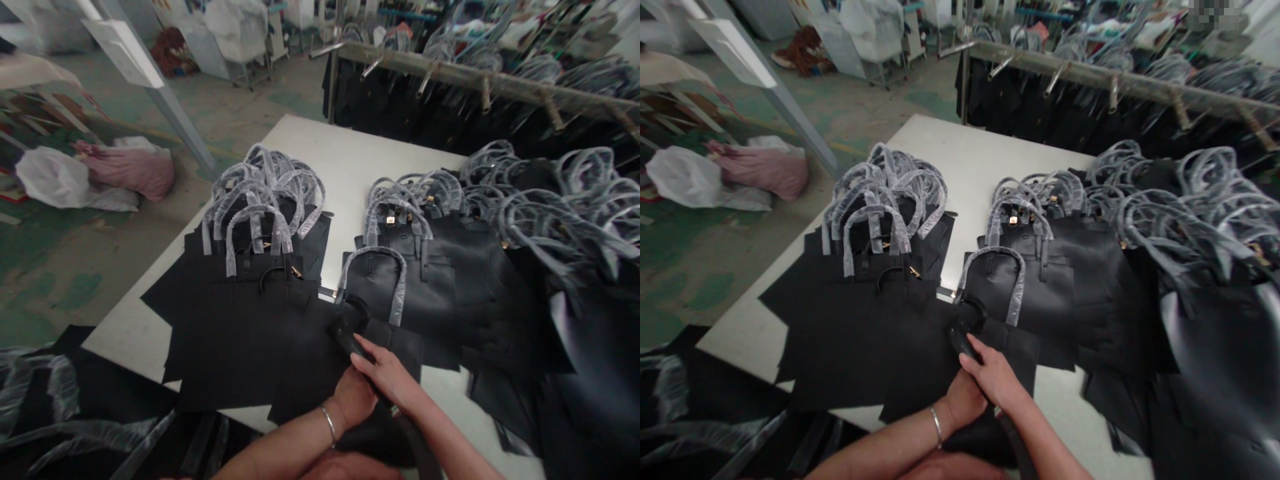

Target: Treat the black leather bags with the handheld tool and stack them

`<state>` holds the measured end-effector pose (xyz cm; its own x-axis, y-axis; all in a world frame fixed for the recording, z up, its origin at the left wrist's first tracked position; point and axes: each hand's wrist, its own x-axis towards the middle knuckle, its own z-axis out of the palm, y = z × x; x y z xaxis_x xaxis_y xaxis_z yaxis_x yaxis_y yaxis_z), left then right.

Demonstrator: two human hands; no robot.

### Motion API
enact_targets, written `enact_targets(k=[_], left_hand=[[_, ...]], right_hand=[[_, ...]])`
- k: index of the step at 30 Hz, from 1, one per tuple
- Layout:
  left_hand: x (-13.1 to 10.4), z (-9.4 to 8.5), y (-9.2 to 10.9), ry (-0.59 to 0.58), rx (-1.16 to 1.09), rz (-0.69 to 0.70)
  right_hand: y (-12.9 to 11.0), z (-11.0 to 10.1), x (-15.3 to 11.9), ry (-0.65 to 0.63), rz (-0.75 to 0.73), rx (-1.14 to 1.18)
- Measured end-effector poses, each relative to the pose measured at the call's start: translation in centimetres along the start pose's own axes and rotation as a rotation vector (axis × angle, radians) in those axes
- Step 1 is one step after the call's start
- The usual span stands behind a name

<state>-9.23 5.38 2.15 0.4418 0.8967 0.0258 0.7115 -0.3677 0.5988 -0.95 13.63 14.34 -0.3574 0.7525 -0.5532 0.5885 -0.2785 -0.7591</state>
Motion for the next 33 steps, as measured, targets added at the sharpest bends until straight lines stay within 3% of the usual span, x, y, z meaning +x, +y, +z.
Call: enact_targets(k=[6,12,15,18,20,24,28,33], left_hand=[[-0.3,0.6,-0.1,-0.025,-0.061,-0.012],[0.2,-1.9,0.6,-0.113,0.021,0.043],[0.4,-2.5,0.8,-0.109,0.073,0.123],[0.5,-2.6,0.8,-0.042,0.128,0.102],[0.6,-2.8,0.8,-0.027,0.165,0.091],[0.8,-3.1,1.2,-0.028,0.191,0.077],[0.3,-2.3,2.5,-0.022,0.161,0.067],[-0.4,-1.1,4.5,-0.181,0.103,0.298]], right_hand=[[0.5,0.3,-0.9,-0.03,0.024,-0.024],[-0.6,1.5,0.9,0.025,-0.031,-0.005],[-1.3,1.0,-0.2,0.085,-0.077,0.043],[-1.9,-1.4,-3.2,0.235,-0.084,0.152],[-1.6,-3.6,-6.0,0.335,0.049,0.247],[2.1,-6.4,-11.9,0.433,0.237,0.337],[7.8,-4.4,-17.9,0.349,0.367,0.373],[11.2,0.0,-23.7,0.34,0.502,0.51]])
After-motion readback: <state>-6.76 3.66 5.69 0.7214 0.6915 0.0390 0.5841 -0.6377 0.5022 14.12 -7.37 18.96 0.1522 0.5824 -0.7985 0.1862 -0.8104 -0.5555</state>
